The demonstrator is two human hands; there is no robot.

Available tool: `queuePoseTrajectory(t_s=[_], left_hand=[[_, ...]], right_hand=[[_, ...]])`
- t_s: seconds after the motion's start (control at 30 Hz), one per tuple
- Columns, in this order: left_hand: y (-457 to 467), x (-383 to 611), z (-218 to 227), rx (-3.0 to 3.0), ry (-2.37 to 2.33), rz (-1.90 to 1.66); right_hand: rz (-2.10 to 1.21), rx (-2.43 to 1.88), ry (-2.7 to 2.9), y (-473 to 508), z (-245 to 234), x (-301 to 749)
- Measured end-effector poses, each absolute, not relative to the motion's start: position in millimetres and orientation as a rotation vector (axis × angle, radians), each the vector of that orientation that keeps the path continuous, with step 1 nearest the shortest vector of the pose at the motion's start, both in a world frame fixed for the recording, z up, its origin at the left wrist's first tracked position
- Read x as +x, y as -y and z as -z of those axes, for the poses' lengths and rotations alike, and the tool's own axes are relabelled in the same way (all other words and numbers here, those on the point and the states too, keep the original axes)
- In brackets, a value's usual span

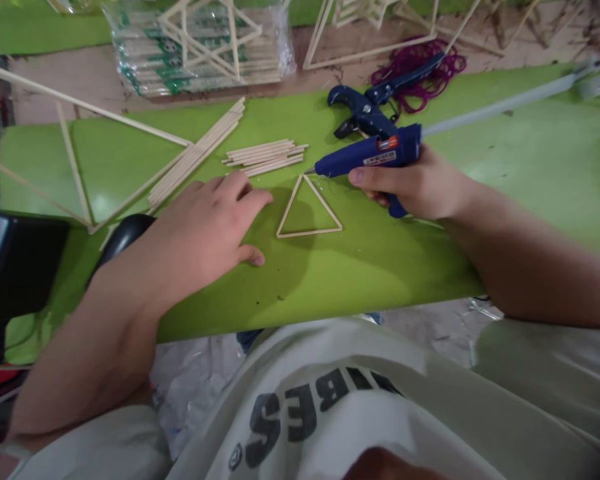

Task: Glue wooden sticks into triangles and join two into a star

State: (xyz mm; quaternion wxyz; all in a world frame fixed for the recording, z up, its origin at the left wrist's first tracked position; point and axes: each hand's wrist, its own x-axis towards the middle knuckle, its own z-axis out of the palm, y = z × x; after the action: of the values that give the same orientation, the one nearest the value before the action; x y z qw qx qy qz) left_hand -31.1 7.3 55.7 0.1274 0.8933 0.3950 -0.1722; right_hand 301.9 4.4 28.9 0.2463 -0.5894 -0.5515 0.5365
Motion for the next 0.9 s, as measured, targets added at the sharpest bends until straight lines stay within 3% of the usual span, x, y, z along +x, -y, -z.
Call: queuePoseTrajectory(t_s=[0.9], left_hand=[[-7.3, -32.9, -51.6, 2.6, -1.16, 0.473]], right_hand=[[-1.396, -1.625, 1.506, -3.5, -27.2, 303.2]])
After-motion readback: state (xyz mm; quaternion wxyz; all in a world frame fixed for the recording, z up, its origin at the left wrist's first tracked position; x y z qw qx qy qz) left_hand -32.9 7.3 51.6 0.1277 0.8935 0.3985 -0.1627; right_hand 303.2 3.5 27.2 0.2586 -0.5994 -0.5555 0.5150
